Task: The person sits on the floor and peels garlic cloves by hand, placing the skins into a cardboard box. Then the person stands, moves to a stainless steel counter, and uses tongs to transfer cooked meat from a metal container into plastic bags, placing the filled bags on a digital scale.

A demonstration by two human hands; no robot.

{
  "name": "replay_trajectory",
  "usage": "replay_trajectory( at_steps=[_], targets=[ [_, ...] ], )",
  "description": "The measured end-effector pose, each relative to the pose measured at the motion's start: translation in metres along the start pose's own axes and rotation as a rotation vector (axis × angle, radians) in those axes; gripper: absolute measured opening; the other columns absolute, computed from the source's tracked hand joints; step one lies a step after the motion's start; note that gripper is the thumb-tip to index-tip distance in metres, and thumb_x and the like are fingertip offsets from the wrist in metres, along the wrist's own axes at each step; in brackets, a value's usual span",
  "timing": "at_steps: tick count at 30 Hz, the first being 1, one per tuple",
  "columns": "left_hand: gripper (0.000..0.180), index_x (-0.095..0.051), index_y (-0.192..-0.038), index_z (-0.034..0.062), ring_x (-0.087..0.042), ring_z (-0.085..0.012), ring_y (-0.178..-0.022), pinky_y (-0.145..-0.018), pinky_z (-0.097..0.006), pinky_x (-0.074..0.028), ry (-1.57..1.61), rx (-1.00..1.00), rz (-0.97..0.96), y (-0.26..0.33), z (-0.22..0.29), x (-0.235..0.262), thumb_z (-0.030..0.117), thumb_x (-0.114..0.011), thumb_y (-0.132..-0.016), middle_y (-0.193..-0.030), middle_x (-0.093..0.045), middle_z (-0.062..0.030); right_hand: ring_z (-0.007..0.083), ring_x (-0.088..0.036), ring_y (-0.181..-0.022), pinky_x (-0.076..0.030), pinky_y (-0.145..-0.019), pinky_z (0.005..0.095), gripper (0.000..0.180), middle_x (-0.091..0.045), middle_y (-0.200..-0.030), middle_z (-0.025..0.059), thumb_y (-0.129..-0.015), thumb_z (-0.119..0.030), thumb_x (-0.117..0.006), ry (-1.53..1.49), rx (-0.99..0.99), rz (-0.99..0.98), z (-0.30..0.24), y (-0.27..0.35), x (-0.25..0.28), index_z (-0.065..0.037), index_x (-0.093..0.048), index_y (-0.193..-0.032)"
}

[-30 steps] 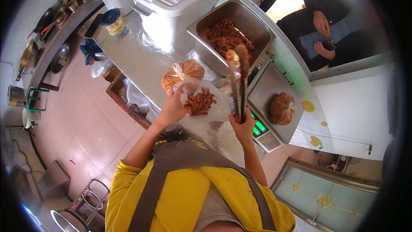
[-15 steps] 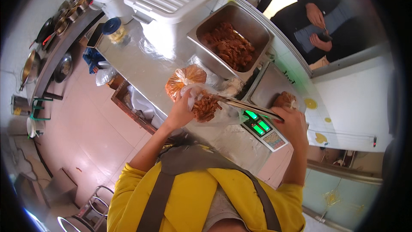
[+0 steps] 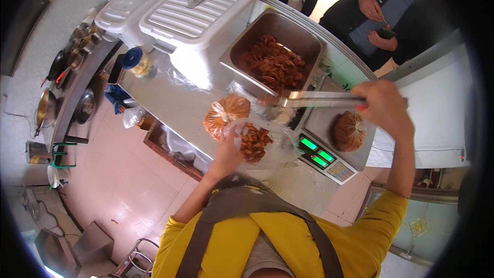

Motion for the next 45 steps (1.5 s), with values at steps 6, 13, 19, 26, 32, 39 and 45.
replay_trajectory(
  at_steps=[6, 13, 19, 26, 32, 39, 45],
  targets=[
    [0.068, -0.036, -0.133, -0.0017, -0.048, -0.0436, -0.108, -0.090, -0.043, -0.043, -0.049, 0.110, -0.067, -0.005, 0.011, 0.005, -0.005, -0.056, -0.069, -0.119, -0.046, -0.0240, 0.0303, -0.064, -0.083, -0.051, -0.070, 0.0387, 0.032, -0.065, -0.087, 0.0130, -0.057, -0.007, -0.076, 0.412, 0.117, -0.044, 0.039, -0.081, -0.039, -0.001, -0.065, -0.086],
    [0.072, -0.031, -0.138, -0.0012, -0.049, -0.0333, -0.097, -0.086, -0.037, -0.042, 0.034, 0.083, -0.097, -0.009, 0.016, 0.007, -0.007, -0.055, -0.070, -0.119, -0.047, -0.0206, 0.0300, -0.066, -0.079, -0.052, -0.067, 0.0375, 0.027, -0.065, -0.080, 0.0140, -0.062, -0.012, -0.074, 0.430, 0.227, -0.229, 0.022, -0.119, -0.150, 0.000, -0.066, -0.085],
    [0.078, -0.026, -0.143, 0.0014, -0.052, -0.0144, -0.069, -0.067, -0.026, -0.046, -0.066, 0.004, -0.083, -0.009, 0.000, -0.001, -0.008, -0.054, -0.071, -0.112, -0.046, -0.0131, 0.0328, -0.065, -0.075, -0.051, -0.066, 0.0395, 0.025, -0.064, -0.074, 0.0151, -0.066, -0.014, -0.073, 0.333, 0.180, -0.165, 0.049, -0.098, -0.149, -0.001, -0.066, -0.086],
    [0.074, -0.029, -0.141, -0.0011, -0.054, -0.0169, -0.069, -0.073, -0.029, -0.046, -0.048, -0.001, -0.006, -0.005, -0.004, 0.002, -0.008, -0.053, -0.071, -0.110, -0.049, -0.0144, 0.0365, -0.063, -0.071, -0.049, -0.067, 0.0432, 0.022, -0.064, -0.070, 0.0185, -0.067, -0.015, -0.075, 0.052, 0.040, -0.111, 0.062, -0.079, -0.139, -0.004, -0.067, -0.084],
    [0.072, -0.031, -0.138, -0.0018, -0.056, -0.0252, -0.072, -0.077, -0.036, -0.047, -0.104, -0.070, 0.005, -0.009, -0.002, 0.003, -0.005, -0.054, -0.069, -0.107, -0.051, -0.0184, 0.0345, -0.062, -0.066, -0.049, -0.066, 0.0408, 0.026, -0.063, -0.067, 0.0168, -0.065, -0.019, -0.078, -0.191, -0.128, -0.066, 0.082, -0.043, -0.138, -0.004, -0.067, -0.084],
    [0.074, -0.033, -0.137, -0.0033, -0.057, -0.0259, -0.075, -0.076, -0.037, -0.048, -0.015, 0.047, 0.010, -0.008, -0.008, 0.006, -0.005, -0.057, -0.067, -0.118, -0.047, -0.0191, 0.0239, -0.060, -0.059, -0.047, -0.061, 0.0343, 0.029, -0.063, -0.065, 0.0141, -0.065, -0.018, -0.079, -0.363, -0.270, -0.014, 0.096, -0.018, -0.133, 0.001, -0.066, -0.084],
    [0.078, -0.030, -0.139, -0.0010, -0.036, -0.0502, -0.124, -0.105, -0.044, -0.035, 0.112, 0.143, -0.068, -0.009, -0.018, 0.002, 0.000, -0.061, -0.066, -0.133, -0.034, -0.0335, 0.0131, -0.051, -0.055, -0.043, -0.055, 0.0296, 0.026, -0.057, -0.059, 0.0063, -0.066, -0.016, -0.079, -0.439, -0.379, -0.126, 0.110, -0.011, -0.157, 0.001, -0.064, -0.079]
  ],
)
Point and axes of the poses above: each hand's wrist, its own y-axis away from the middle knuckle, its own x-axis out of the back of the hand, z = x × y, the point moved 8 cm from there along -y, towards the middle knuckle
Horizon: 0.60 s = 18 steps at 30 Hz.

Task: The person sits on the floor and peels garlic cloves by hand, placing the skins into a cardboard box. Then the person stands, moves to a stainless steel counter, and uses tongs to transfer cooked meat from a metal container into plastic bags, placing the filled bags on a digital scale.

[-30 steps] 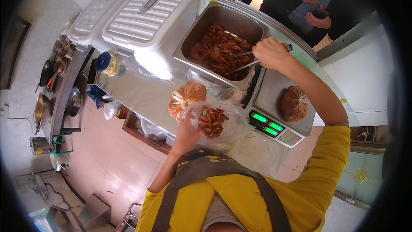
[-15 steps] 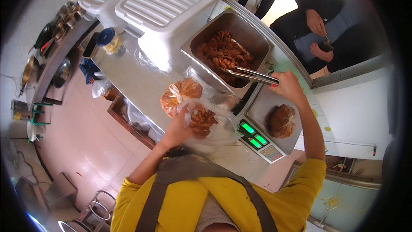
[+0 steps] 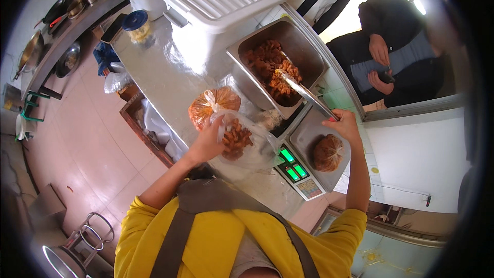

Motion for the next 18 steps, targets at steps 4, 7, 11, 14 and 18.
replay_trajectory(
  at_steps=[4, 7, 11, 14, 18],
  targets=[
    [0.079, -0.030, -0.139, -0.0016, -0.038, -0.0490, -0.122, -0.104, -0.044, -0.036, -0.055, -0.082, 0.024, 0.000, 0.006, 0.002, -0.001, -0.060, -0.066, -0.131, -0.036, -0.0332, 0.0086, -0.047, -0.052, -0.035, -0.048, 0.0246, 0.024, -0.055, -0.059, 0.0012, -0.069, -0.016, -0.079, -0.244, -0.152, -0.089, 0.009, 0.003, -0.007, 0.000, -0.064, -0.077],
    [0.079, -0.030, -0.138, -0.0011, -0.043, -0.0461, -0.115, -0.099, -0.043, -0.039, -0.064, -0.091, 0.037, 0.001, 0.009, 0.002, -0.001, -0.059, -0.065, -0.125, -0.042, -0.0300, 0.0052, -0.044, -0.050, -0.030, -0.043, 0.0209, 0.023, -0.055, -0.062, -0.0008, -0.072, -0.018, -0.079, -0.430, -0.289, -0.182, 0.010, 0.011, -0.014, -0.002, -0.064, -0.079],
    [0.078, -0.032, -0.138, 0.0001, -0.050, -0.0419, -0.104, -0.092, -0.042, -0.042, -0.049, -0.098, 0.076, 0.003, 0.009, 0.005, -0.002, -0.057, -0.064, -0.118, -0.048, -0.0252, 0.0043, -0.042, -0.046, -0.028, -0.040, 0.0190, 0.023, -0.055, -0.067, 0.0000, -0.074, -0.017, -0.078, -0.566, -0.352, -0.220, 0.004, 0.018, -0.020, -0.001, -0.064, -0.084],
    [0.079, -0.031, -0.138, -0.0007, -0.047, -0.0435, -0.110, -0.096, -0.041, -0.041, -0.024, -0.079, 0.040, 0.002, 0.005, 0.003, -0.002, -0.060, -0.064, -0.120, -0.045, -0.0276, 0.0046, -0.042, -0.046, -0.029, -0.040, 0.0191, 0.024, -0.057, -0.069, 0.0010, -0.075, -0.017, -0.077, -0.617, -0.374, -0.247, 0.005, 0.021, -0.024, 0.000, -0.065, -0.087],
    [0.080, -0.032, -0.138, -0.0011, -0.046, -0.0434, -0.113, -0.098, -0.041, -0.040, -0.019, -0.067, 0.031, -0.001, 0.000, 0.003, -0.001, -0.061, -0.064, -0.120, -0.045, -0.0272, 0.0049, -0.043, -0.046, -0.030, -0.041, 0.0191, 0.027, -0.058, -0.072, 0.0015, -0.077, -0.018, -0.075, -0.630, -0.402, -0.267, 0.010, 0.024, -0.025, 0.001, -0.066, -0.093]
  ],
)
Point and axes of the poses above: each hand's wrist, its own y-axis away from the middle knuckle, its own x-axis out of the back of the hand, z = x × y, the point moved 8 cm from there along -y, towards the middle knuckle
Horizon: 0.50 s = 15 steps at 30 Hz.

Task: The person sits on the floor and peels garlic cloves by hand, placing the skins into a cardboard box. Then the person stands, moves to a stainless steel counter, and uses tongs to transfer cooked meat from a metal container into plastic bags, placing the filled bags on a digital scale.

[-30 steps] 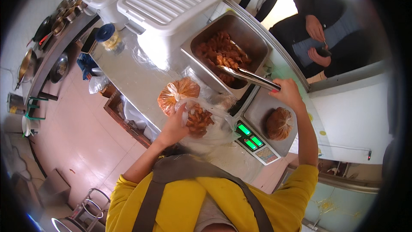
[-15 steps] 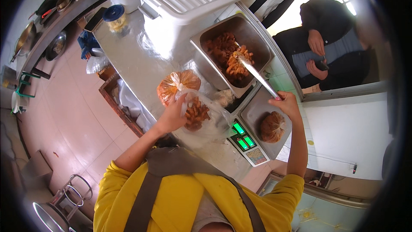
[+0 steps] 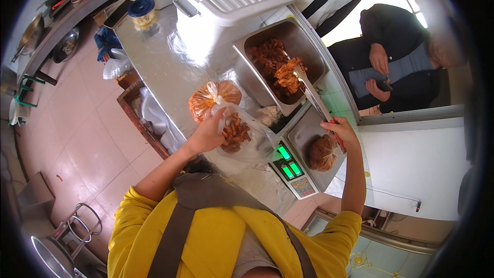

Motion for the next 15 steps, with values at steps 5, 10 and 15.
replay_trajectory(
  at_steps=[5, 10, 15],
  targets=[
    [0.079, -0.033, -0.138, -0.0010, -0.045, -0.0427, -0.113, -0.098, -0.041, -0.039, -0.018, -0.070, 0.043, -0.003, -0.001, 0.002, -0.001, -0.060, -0.064, -0.117, -0.047, -0.0252, 0.0052, -0.043, -0.046, -0.031, -0.041, 0.0190, 0.027, -0.058, -0.073, 0.0021, -0.077, -0.019, -0.074, -0.030, -0.003, 0.017, -0.007, 0.011, 0.003, 0.001, -0.065, -0.093],
    [0.076, -0.034, -0.136, -0.0012, -0.045, -0.0433, -0.112, -0.098, -0.041, -0.039, -0.057, -0.085, 0.071, -0.006, -0.004, 0.004, -0.002, -0.057, -0.063, -0.116, -0.048, -0.0253, 0.0055, -0.046, -0.050, -0.032, -0.043, 0.0182, 0.027, -0.059, -0.073, 0.0025, -0.075, -0.016, -0.074, 0.002, -0.017, -0.037, -0.020, 0.040, 0.001, 0.001, -0.065, -0.095],
    [0.076, -0.034, -0.135, -0.0018, -0.043, -0.0451, -0.116, -0.098, -0.043, -0.039, -0.018, -0.074, 0.041, -0.008, -0.002, 0.004, -0.003, -0.056, -0.063, -0.118, -0.047, -0.0279, 0.0062, -0.050, -0.052, -0.036, -0.045, 0.0180, 0.029, -0.060, -0.071, 0.0035, -0.072, -0.013, -0.076, -0.015, -0.028, -0.178, -0.016, 0.072, -0.023, 0.002, -0.066, -0.095]
  ],
)
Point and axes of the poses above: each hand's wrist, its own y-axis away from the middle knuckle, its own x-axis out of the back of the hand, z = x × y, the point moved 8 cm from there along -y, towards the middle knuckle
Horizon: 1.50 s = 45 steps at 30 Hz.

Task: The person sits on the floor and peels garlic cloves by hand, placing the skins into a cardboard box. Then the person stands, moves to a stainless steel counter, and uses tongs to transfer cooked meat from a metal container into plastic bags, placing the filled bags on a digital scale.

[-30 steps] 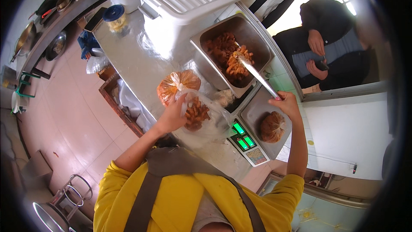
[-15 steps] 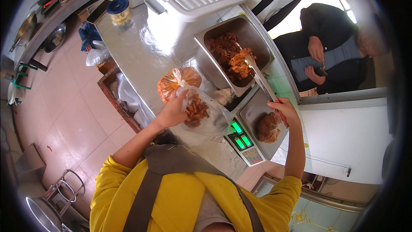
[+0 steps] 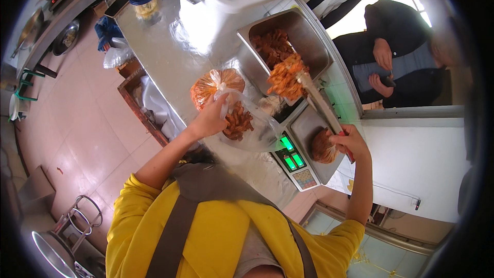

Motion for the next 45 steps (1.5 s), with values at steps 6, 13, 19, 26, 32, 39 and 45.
replay_trajectory(
  at_steps=[6, 13, 19, 26, 32, 39, 45],
  targets=[
    [0.078, -0.031, -0.136, -0.0034, -0.033, -0.0501, -0.125, -0.104, -0.045, -0.035, 0.002, 0.059, -0.066, 0.003, 0.005, 0.000, -0.002, -0.057, -0.062, -0.127, -0.039, -0.0358, 0.0138, -0.058, -0.053, -0.046, -0.052, 0.0239, 0.031, -0.065, -0.073, 0.0043, -0.073, -0.018, -0.078, 0.352, -0.056, 0.008, 0.044, 0.001, -0.048, -0.001, -0.068, -0.096],
    [0.085, -0.025, -0.141, -0.0007, -0.033, -0.0510, -0.125, -0.106, -0.043, -0.033, -0.078, 0.057, -0.126, 0.012, 0.020, -0.001, 0.000, -0.058, -0.063, -0.132, -0.028, -0.0397, 0.0228, -0.060, -0.068, -0.050, -0.059, 0.0329, 0.048, -0.059, -0.081, 0.0057, -0.061, -0.019, -0.078, 1.246, 0.850, 0.449, 0.003, 0.017, -0.124, -0.010, -0.059, -0.105],
    [0.086, -0.023, -0.142, 0.0017, -0.036, -0.0502, -0.123, -0.106, -0.041, -0.034, -0.034, 0.032, -0.116, 0.010, 0.025, 0.000, 0.000, -0.058, -0.064, -0.135, -0.024, -0.0347, 0.0215, -0.060, -0.075, -0.050, -0.060, 0.0338, 0.053, -0.057, -0.087, 0.0041, -0.058, -0.021, -0.079, 1.457, 0.856, 0.368, -0.017, 0.010, -0.148, -0.008, -0.056, -0.104],
    [0.087, -0.022, -0.143, 0.0014, -0.040, -0.0508, -0.121, -0.102, -0.042, -0.039, -0.004, 0.064, -0.091, 0.022, 0.020, 0.015, -0.003, -0.056, -0.064, -0.139, -0.024, -0.0322, 0.0250, -0.064, -0.081, -0.050, -0.062, 0.0370, 0.045, -0.061, -0.087, 0.0059, -0.060, -0.020, -0.081, 1.594, 0.447, 0.352, -0.031, 0.029, -0.099, -0.008, -0.059, -0.097],
    [0.086, -0.022, -0.144, 0.0009, -0.040, -0.0517, -0.120, -0.102, -0.043, -0.039, -0.137, 0.000, -0.082, 0.026, 0.031, 0.006, -0.003, -0.056, -0.064, -0.141, -0.021, -0.0340, 0.0257, -0.064, -0.073, -0.048, -0.058, 0.0378, 0.023, -0.061, -0.075, 0.0059, -0.067, -0.015, -0.072, 1.483, 0.642, 0.339, -0.059, 0.049, -0.117, -0.008, -0.060, -0.084],
    [0.086, -0.022, -0.143, -0.0007, -0.028, -0.0517, -0.130, -0.107, -0.042, -0.032, -0.155, -0.003, -0.129, 0.026, 0.026, 0.005, -0.002, -0.057, -0.064, -0.141, -0.020, -0.0391, 0.0267, -0.064, -0.071, -0.047, -0.058, 0.0382, 0.022, -0.062, -0.075, 0.0064, -0.065, -0.016, -0.074, 1.383, 0.670, 0.292, -0.049, 0.029, -0.133, -0.009, -0.063, -0.082],
    [0.085, -0.022, -0.142, -0.0027, -0.014, -0.0500, -0.137, -0.111, -0.043, -0.025, -0.045, 0.047, -0.125, 0.025, 0.024, 0.011, -0.001, -0.057, -0.064, -0.140, -0.024, -0.0391, 0.0284, -0.064, -0.071, -0.049, -0.064, 0.0393, 0.022, -0.065, -0.078, 0.0086, -0.063, -0.016, -0.076, 1.396, 0.465, 0.292, -0.061, 0.049, -0.092, -0.011, -0.067, -0.082]
  ],
)
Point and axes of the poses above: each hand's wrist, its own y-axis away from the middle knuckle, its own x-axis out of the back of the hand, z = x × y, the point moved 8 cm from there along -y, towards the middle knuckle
